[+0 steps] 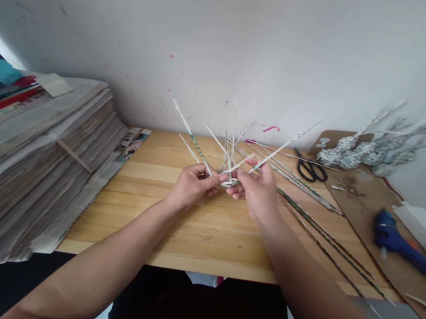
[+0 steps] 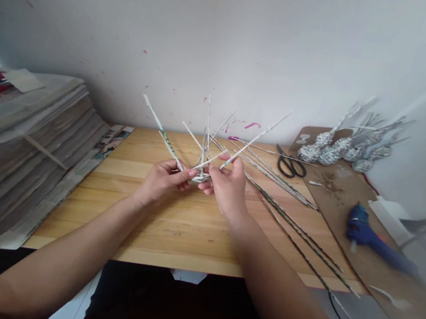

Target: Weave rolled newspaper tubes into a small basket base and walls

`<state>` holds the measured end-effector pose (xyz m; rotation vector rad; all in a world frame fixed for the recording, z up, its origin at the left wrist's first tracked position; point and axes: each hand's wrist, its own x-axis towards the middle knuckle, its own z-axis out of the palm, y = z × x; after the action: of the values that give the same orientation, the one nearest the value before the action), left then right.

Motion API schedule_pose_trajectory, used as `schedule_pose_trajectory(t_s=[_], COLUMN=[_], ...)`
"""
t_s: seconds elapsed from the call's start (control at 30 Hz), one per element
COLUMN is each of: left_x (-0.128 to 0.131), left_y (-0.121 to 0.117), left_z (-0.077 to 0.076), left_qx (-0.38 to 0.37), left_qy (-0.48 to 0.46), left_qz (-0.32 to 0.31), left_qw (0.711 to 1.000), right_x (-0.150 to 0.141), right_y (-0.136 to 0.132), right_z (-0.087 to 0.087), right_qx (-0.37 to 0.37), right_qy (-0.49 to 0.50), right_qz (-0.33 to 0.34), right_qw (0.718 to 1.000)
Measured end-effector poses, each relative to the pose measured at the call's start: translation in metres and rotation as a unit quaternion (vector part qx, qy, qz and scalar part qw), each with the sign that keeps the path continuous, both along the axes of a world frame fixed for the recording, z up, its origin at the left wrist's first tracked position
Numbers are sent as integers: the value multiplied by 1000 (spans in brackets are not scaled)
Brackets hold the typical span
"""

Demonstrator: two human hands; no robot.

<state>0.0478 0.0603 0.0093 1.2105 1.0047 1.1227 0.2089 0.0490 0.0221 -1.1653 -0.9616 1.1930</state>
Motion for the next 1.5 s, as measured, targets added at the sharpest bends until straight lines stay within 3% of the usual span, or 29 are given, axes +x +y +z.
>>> schedule_pose_trajectory(t_s=[0.37,0.73,0.93,1.13,1.3,1.5], left_x=[-7,-11,-12,-16,-19,-18], left_y=[5,9,9,12,14,13], left_z=[6,3,3,2,2,-1], left_qx=[6,-24,-4,-16,-3,-2], left_qy=[2,1,7,-19,-16,-18], left_qz=[53,-6,-6,-2,-18,-49], left_qw=[999,1000,1000,1000,1000,999], right_x=[0,-1,0,7,14,12], right_y=[-4,-6,-4,-4,-1,-1], right_z=[-10,-8,-10,-5,-4,-2], right_qx=[75,85,82,118,92,43], right_qy=[-98,-112,-84,-155,-182,-134], right_qz=[88,86,125,154,197,176], right_qw=[988,986,985,969,959,974])
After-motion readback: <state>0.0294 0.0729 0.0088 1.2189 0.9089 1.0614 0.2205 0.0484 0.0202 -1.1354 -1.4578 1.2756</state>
